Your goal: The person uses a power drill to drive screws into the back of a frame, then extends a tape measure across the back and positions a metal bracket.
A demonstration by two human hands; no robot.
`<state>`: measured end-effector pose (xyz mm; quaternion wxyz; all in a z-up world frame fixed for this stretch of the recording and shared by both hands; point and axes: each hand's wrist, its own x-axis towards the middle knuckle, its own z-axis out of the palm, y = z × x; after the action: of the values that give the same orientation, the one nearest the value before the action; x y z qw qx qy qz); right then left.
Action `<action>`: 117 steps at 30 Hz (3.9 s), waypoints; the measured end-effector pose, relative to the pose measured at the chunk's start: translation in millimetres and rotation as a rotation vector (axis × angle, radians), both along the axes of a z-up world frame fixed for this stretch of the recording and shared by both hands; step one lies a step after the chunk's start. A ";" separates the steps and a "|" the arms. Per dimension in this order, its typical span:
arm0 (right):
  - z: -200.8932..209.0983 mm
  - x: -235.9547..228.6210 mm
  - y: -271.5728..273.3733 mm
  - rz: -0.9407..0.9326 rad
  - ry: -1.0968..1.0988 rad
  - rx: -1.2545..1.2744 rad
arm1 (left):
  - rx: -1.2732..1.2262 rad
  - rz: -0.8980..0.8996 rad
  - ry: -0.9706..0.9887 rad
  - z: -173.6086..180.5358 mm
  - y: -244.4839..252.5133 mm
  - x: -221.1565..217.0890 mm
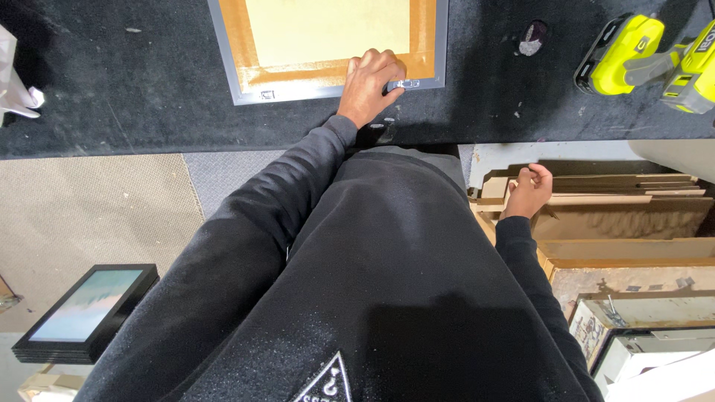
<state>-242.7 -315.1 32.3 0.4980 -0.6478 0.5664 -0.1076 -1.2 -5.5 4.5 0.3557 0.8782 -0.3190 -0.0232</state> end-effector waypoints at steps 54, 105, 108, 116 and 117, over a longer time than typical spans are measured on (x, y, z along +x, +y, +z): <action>86.2 134.1 -133.7 1.546 -0.129 0.345 | -0.285 0.386 1.314 -4.2 43.3 -293.3; -36.2 231.1 134.1 1.322 -0.357 -0.559 | -0.833 0.141 1.485 54.4 167.4 -51.6; -21.4 258.8 147.1 1.339 -0.481 -0.648 | -0.835 0.265 1.536 65.0 156.4 -53.0; 50.9 185.3 201.8 1.186 -0.655 0.647 | -0.885 0.276 1.446 52.5 48.2 -41.4; 47.1 181.5 189.1 1.186 -0.646 0.647 | -0.890 0.277 1.453 65.6 44.9 -40.5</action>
<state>-61.1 -126.1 79.4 0.7797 -0.6017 -0.0488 0.1662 -41.7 39.4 70.1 0.7820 0.4556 0.1181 -0.4085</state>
